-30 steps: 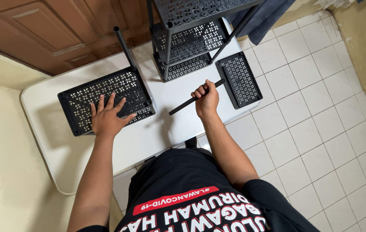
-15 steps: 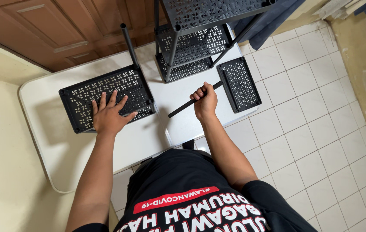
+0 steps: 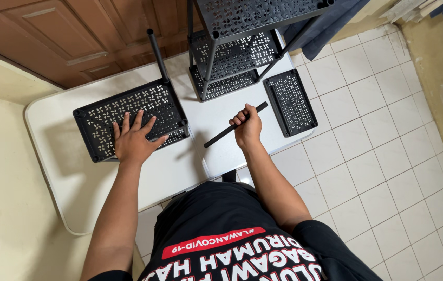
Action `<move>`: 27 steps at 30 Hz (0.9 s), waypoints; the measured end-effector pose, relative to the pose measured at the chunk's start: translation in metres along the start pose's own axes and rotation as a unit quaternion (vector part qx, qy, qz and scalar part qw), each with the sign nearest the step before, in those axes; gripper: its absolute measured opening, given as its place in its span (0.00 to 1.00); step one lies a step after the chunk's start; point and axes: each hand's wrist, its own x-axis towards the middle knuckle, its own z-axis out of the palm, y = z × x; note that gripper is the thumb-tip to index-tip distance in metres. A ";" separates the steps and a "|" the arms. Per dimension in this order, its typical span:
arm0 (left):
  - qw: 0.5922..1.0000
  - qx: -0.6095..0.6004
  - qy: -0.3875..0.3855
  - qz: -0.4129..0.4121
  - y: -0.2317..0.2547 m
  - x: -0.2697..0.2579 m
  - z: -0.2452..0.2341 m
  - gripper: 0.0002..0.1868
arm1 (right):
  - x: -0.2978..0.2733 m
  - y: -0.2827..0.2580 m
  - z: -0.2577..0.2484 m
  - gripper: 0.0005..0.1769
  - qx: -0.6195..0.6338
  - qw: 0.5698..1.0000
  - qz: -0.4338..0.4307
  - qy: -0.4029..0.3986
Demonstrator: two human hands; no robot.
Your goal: The person assembles a black plastic shelving unit by inserting vertical poles into perforated shelves and connecting them with horizontal bars. They repeatedly adjust and reposition the components on a white table to fit the parts together.
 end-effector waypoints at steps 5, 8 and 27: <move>1.000 0.007 -0.004 -0.004 0.000 0.003 0.000 0.44 | 0.001 0.008 0.001 0.16 -0.011 1.000 0.011 0.004; 1.000 0.004 0.001 -0.005 0.002 0.006 0.000 0.43 | 0.004 0.013 0.002 0.16 -0.019 1.000 0.017 0.002; 1.000 -0.007 0.001 -0.012 0.005 0.009 -0.003 0.43 | 0.006 0.025 0.008 0.18 -0.051 0.998 0.037 0.003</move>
